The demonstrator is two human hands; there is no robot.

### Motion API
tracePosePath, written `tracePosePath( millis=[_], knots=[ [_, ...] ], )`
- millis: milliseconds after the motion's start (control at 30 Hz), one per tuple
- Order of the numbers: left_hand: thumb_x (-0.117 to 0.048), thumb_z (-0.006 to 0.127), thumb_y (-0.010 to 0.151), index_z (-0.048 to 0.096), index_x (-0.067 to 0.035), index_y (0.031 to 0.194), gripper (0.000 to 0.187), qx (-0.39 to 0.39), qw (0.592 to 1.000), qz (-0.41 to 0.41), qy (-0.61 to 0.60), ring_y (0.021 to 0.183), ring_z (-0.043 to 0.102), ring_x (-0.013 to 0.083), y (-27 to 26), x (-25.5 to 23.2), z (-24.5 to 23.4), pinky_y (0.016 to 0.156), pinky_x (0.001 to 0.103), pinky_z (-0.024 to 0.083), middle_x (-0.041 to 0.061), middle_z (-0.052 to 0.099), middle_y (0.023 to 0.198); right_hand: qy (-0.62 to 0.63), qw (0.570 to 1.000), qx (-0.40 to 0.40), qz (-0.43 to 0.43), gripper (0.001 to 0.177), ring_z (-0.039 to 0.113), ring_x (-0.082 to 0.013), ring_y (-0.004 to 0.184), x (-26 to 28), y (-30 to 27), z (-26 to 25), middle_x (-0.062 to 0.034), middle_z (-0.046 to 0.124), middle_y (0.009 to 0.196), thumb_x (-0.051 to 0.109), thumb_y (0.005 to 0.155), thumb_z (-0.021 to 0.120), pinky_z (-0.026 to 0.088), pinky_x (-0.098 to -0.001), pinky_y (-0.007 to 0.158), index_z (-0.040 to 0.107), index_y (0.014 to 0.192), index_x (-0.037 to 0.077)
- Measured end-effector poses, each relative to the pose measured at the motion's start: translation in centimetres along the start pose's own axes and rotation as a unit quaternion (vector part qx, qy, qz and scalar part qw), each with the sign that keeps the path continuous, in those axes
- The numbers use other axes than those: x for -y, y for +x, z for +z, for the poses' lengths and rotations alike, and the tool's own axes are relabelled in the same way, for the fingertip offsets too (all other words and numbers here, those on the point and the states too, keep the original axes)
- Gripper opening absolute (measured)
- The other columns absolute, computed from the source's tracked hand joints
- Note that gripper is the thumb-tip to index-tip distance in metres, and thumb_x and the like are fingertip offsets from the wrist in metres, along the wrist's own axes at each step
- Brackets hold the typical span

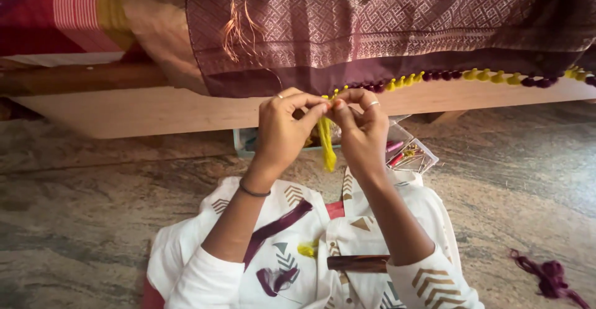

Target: Sewing yellow and maroon decorative tassels onto the border of a fabric piece using a needle and thread.

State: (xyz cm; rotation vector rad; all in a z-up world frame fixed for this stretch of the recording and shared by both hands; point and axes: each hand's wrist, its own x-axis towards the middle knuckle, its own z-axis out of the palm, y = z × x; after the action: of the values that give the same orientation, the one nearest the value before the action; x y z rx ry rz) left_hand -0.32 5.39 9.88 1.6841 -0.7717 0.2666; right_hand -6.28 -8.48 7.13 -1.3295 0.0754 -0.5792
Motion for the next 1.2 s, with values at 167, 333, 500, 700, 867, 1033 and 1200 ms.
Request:
tracePosePath(
  millis=[167, 333, 500, 700, 867, 1033, 1200],
  knots=[
    [-0.010, 0.080, 0.085, 0.077, -0.005, 0.088, 0.007, -0.082, 0.987, 0.009, 0.139, 0.064, 0.069, 0.0178, -0.8, -3.1, -0.2, 0.058, 0.032, 0.052, 0.007, 0.070, 0.082, -0.099, 0.992, -0.018, -0.074, 0.010, 0.062, -0.0118, 0.082, -0.1, -0.1, 0.9, -0.0065, 0.066, 0.103, 0.000, 0.101, 0.068, 0.048, -0.0239, 0.068, 0.067, 0.111, -0.003],
    [-0.009, 0.078, 0.092, 0.073, -0.006, 0.093, 0.006, -0.115, 0.947, 0.154, 0.256, 0.078, 0.070, 0.0264, -1.3, -2.9, -0.6, 0.069, 0.037, 0.054, 0.007, 0.068, 0.090, -0.255, 0.939, 0.007, -0.230, 0.019, 0.067, -0.0133, 0.094, -0.4, -0.1, 0.7, -0.0065, 0.064, 0.109, -0.008, 0.097, 0.072, 0.055, -0.0249, 0.079, 0.075, 0.115, -0.002],
    [-0.008, 0.075, 0.088, 0.071, -0.004, 0.086, 0.005, -0.060, 0.987, 0.042, 0.141, 0.071, 0.072, 0.0216, -0.2, -0.5, 0.0, 0.062, 0.033, 0.055, 0.009, 0.067, 0.085, -0.066, 0.992, 0.031, -0.105, 0.026, 0.072, -0.0133, 0.107, 0.3, 0.1, 1.4, -0.0044, 0.063, 0.115, -0.010, 0.090, 0.065, 0.060, -0.0240, 0.092, 0.064, 0.115, -0.004],
    [-0.013, 0.073, 0.092, 0.075, -0.005, 0.089, 0.009, 0.021, 0.978, -0.176, -0.108, 0.067, 0.070, 0.0177, 0.4, 1.5, -0.3, 0.061, 0.030, 0.055, 0.009, 0.074, 0.078, -0.183, 0.971, -0.004, -0.155, 0.009, 0.073, -0.0153, 0.094, -0.8, -0.4, 0.3, -0.0088, 0.072, 0.104, -0.008, 0.099, 0.067, 0.060, -0.0278, 0.085, 0.068, 0.107, -0.006],
    [-0.013, 0.073, 0.089, 0.071, -0.003, 0.085, 0.011, -0.103, 0.985, -0.045, 0.128, 0.072, 0.071, 0.0229, -0.1, 0.2, 1.2, 0.064, 0.036, 0.053, 0.011, 0.070, 0.083, -0.021, 0.995, 0.021, -0.099, 0.003, 0.071, -0.0147, 0.101, -2.4, 0.0, 0.1, -0.0082, 0.066, 0.104, -0.005, 0.104, 0.057, 0.062, -0.0317, 0.098, 0.058, 0.106, -0.004],
    [-0.008, 0.066, 0.097, 0.064, 0.000, 0.092, 0.009, -0.101, 0.983, -0.069, 0.139, 0.077, 0.068, 0.0271, -0.6, -1.0, 2.2, 0.070, 0.041, 0.051, 0.014, 0.066, 0.092, 0.027, 0.995, 0.044, -0.087, 0.003, 0.068, -0.0139, 0.102, -2.4, -0.1, -0.8, -0.0080, 0.064, 0.108, -0.005, 0.104, 0.058, 0.060, -0.0325, 0.099, 0.057, 0.104, -0.003],
    [-0.013, 0.071, 0.089, 0.073, -0.001, 0.092, 0.012, -0.074, 0.978, -0.171, -0.093, 0.070, 0.074, 0.0223, 0.2, -1.8, 1.9, 0.063, 0.036, 0.057, 0.008, 0.075, 0.082, -0.049, 0.995, 0.056, -0.064, 0.002, 0.061, -0.0082, 0.096, -1.3, 0.5, -1.3, -0.0049, 0.061, 0.109, 0.000, 0.102, 0.062, 0.053, -0.0226, 0.083, 0.060, 0.104, 0.000]
  ],
)
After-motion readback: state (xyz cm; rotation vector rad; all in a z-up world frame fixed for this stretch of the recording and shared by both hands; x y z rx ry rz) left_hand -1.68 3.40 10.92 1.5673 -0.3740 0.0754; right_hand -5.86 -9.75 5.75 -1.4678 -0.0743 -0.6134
